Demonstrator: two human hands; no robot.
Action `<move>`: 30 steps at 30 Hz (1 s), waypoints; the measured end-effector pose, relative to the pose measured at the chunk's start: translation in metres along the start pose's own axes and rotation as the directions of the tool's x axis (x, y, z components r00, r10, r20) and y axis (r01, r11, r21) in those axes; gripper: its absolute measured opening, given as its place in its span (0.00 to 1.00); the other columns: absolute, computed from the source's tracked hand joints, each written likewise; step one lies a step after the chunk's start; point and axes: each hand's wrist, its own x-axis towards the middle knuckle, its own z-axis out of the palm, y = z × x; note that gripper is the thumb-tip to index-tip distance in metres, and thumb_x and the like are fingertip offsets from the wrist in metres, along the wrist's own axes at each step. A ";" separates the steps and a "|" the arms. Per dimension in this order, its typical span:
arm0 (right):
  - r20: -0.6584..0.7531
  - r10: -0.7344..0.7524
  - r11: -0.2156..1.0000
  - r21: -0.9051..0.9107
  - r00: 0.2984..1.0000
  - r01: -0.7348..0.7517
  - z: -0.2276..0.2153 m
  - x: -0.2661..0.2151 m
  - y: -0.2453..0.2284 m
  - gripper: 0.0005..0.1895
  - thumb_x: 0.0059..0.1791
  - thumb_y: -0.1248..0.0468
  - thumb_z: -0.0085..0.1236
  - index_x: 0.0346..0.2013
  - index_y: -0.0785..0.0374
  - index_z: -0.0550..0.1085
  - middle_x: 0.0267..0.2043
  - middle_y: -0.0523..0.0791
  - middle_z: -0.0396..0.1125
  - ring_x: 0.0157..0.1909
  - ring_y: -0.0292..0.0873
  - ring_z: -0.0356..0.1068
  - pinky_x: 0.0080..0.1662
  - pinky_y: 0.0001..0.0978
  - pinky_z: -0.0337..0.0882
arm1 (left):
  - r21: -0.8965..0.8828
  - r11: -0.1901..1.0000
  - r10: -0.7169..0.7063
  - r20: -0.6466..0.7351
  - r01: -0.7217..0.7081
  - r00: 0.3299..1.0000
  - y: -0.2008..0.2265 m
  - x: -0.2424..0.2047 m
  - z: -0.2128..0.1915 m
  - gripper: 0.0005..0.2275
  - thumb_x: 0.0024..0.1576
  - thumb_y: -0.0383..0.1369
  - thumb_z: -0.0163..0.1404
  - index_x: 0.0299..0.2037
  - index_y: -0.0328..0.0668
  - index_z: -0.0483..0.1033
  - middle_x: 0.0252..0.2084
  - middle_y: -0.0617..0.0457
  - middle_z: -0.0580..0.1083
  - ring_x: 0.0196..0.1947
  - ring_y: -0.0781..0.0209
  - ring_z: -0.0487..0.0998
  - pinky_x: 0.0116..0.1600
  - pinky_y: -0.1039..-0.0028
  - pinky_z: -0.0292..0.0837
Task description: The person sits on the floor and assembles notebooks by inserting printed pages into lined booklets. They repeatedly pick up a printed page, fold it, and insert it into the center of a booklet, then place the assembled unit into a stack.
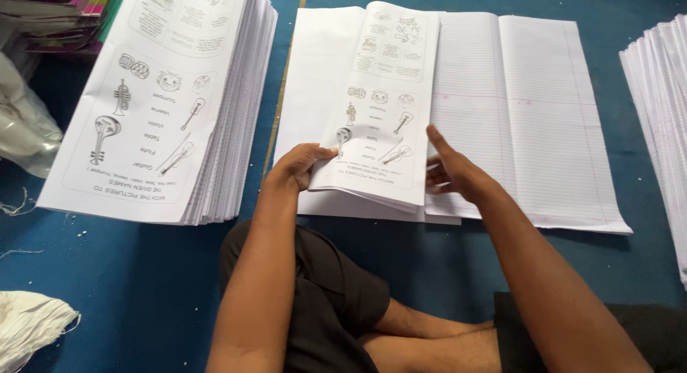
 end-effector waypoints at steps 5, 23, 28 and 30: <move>0.115 -0.258 0.871 0.457 0.959 0.180 0.034 -0.016 -0.034 0.54 0.45 0.30 0.42 0.68 0.72 0.53 0.64 0.63 0.60 0.67 0.55 0.64 0.63 0.49 0.70 | -0.043 0.999 0.017 0.001 -0.017 1.000 0.004 -0.006 0.000 0.25 0.52 0.25 0.54 0.56 0.10 0.63 0.47 0.20 0.75 0.44 0.41 0.83 0.41 0.64 0.83; -0.021 -0.145 0.880 0.455 0.989 0.138 0.056 0.008 -0.038 0.26 0.48 0.74 0.50 0.61 0.74 0.62 0.54 0.63 0.67 0.52 0.56 0.74 0.53 0.47 0.79 | 0.369 0.922 -0.028 -0.230 0.114 0.973 -0.024 -0.002 0.005 0.22 0.56 0.28 0.55 0.56 0.14 0.67 0.53 0.21 0.69 0.45 0.35 0.78 0.44 0.56 0.72; -0.082 -0.211 0.909 0.349 0.974 0.226 0.035 -0.013 -0.058 0.28 0.46 0.74 0.51 0.63 0.70 0.63 0.53 0.61 0.67 0.52 0.57 0.75 0.49 0.49 0.76 | 0.039 0.999 -0.010 -0.064 0.013 0.998 -0.026 -0.004 0.008 0.22 0.57 0.28 0.49 0.58 0.14 0.62 0.55 0.26 0.70 0.48 0.40 0.79 0.46 0.56 0.79; -0.105 -0.256 0.925 0.262 0.961 0.275 0.024 -0.021 -0.061 0.30 0.46 0.73 0.51 0.64 0.67 0.63 0.54 0.59 0.68 0.52 0.53 0.75 0.49 0.46 0.80 | -0.045 0.998 0.053 -0.023 -0.054 0.998 -0.027 -0.002 0.019 0.21 0.62 0.31 0.46 0.58 0.14 0.64 0.52 0.29 0.72 0.45 0.44 0.77 0.47 0.58 0.77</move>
